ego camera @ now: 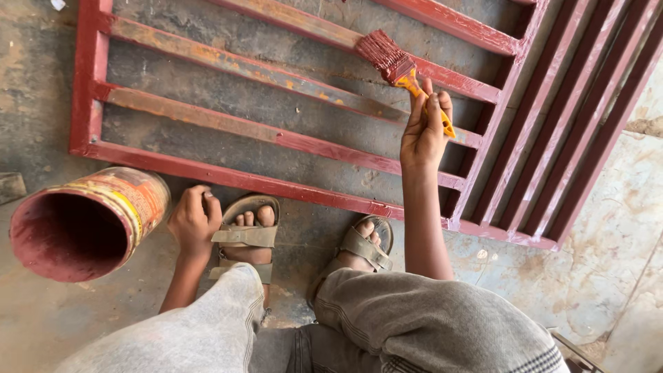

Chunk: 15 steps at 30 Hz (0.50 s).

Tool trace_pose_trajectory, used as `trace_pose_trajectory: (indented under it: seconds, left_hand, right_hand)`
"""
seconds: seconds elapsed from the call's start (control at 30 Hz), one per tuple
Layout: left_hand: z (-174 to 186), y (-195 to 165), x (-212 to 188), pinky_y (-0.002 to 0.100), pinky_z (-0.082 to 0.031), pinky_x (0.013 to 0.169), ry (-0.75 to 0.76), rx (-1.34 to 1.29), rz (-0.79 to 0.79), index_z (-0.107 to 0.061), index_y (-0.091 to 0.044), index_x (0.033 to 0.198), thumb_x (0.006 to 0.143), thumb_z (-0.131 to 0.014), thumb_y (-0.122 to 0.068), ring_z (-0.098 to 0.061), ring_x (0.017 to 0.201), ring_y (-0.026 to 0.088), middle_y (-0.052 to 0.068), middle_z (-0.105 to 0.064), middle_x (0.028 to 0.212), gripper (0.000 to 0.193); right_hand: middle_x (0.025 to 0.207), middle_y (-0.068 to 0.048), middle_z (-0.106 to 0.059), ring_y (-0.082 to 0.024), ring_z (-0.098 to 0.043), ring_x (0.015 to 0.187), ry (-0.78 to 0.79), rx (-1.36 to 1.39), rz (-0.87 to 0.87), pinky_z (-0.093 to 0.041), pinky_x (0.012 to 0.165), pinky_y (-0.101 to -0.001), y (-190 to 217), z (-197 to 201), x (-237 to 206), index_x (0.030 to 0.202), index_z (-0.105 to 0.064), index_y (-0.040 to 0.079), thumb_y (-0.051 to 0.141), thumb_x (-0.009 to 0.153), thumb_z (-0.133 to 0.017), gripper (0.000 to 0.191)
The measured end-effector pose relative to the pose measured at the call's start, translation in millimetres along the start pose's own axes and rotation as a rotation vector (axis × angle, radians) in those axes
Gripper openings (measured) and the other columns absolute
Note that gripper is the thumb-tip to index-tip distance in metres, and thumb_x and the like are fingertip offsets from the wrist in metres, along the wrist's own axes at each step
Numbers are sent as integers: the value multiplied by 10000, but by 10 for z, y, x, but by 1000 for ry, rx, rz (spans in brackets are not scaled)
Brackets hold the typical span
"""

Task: The person paints a metal grate with red paint using a brush. They repeatedly dip the brush into a paint can and apply paint to the horizontal bars of the grate.

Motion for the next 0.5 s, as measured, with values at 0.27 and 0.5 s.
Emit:
trace_pose_trajectory:
  seconds: [0.27,0.5]
  left_hand:
    - [-1,-9,-3,388,-513,628,0,-2,3,-636,-58,1056,997,-606,-72,-670,711,280,93,-683,892,68]
    - [-16,-2,2,390,-517,632,-9,2,-2,-628,-61,1046,997,-600,-72,-673,720,283,93,-687,903,57]
  right_hand:
    - [1155,-216,-700,-265,-744,1007,-165,-365,16,-636,890,-292,175,47,40,1223,-646,-70,116,992,-709,303]
    - [1154,-220,-705,-340,-741,1075,-138,-90,-53,-639,957,-322,-7,-120,176,1186,-632,-92,63,961,-694,279]
Point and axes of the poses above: each hand's wrist, its own x-axis towards the middle knuckle, its own z-axis out of the back of the hand, y = z × x, the point moved 4 cm from there along x, towards the middle knuckle
